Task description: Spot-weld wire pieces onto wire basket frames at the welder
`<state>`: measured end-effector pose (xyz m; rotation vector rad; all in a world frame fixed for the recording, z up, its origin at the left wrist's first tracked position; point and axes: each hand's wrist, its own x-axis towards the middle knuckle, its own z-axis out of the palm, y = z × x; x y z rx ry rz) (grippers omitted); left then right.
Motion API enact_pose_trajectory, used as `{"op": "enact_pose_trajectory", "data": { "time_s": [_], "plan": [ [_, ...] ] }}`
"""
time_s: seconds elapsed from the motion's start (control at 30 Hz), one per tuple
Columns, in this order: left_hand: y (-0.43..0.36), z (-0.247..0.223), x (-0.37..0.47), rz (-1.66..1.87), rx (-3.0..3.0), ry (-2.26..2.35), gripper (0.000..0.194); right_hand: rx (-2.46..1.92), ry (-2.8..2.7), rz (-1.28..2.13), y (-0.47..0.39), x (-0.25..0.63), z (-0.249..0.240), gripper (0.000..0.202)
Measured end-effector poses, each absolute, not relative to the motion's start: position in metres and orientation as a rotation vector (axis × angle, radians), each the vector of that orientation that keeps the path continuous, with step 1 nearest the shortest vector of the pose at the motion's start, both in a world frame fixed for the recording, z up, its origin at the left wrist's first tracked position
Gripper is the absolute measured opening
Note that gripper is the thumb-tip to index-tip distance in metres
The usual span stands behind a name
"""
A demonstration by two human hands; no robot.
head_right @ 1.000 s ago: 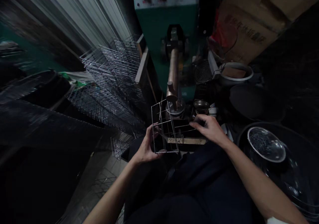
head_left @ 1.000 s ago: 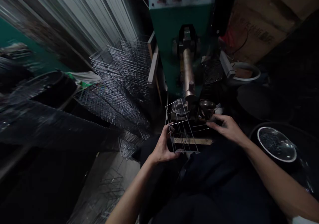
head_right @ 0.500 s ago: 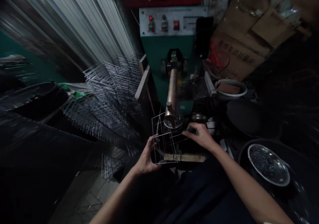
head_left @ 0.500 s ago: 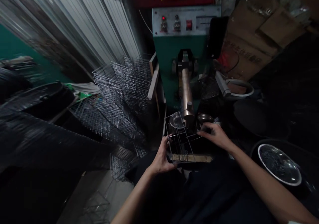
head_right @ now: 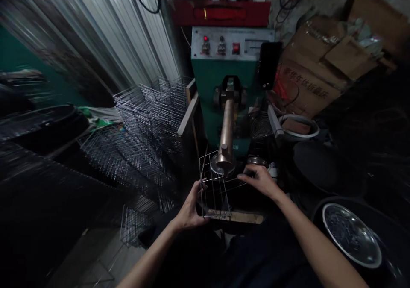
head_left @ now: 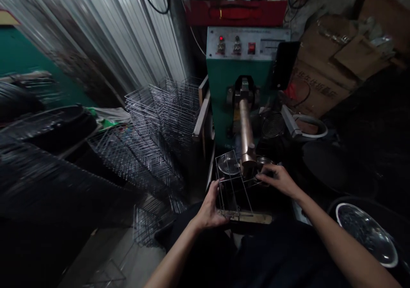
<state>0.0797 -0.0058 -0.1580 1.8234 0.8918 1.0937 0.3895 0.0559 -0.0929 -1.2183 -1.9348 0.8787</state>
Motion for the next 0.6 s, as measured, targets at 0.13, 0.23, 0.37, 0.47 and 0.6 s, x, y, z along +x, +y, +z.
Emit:
{"op": "enact_pose_trajectory", "data": {
  "time_s": [0.13, 0.23, 0.37, 0.47, 0.6],
  "plan": [
    [0.001, -0.162, 0.080, 1.081, 1.829, 0.923, 0.108, -1.237, -1.952, 0.852, 0.060, 0.391, -0.093, 0.044],
    [0.004, -0.164, 0.081, 1.069, 1.827, 0.935, 0.106, -1.263, -1.954, 0.848, 0.062, 0.393, -0.093, 0.045],
    [0.007, -0.166, 0.081, 1.080, 1.835, 0.925, 0.106, -1.252, -1.951, 0.873, 0.064, 0.393, -0.092, 0.044],
    [0.009, -0.166, 0.082, 1.071, 1.820, 0.925, 0.104, -1.245, -1.941, 0.867, 0.065, 0.392, -0.091, 0.045],
    [0.011, -0.165, 0.083, 1.062, 1.790, 0.921, 0.107, -1.244, -1.941, 0.849, 0.065, 0.391, -0.089, 0.046]
  ]
}}
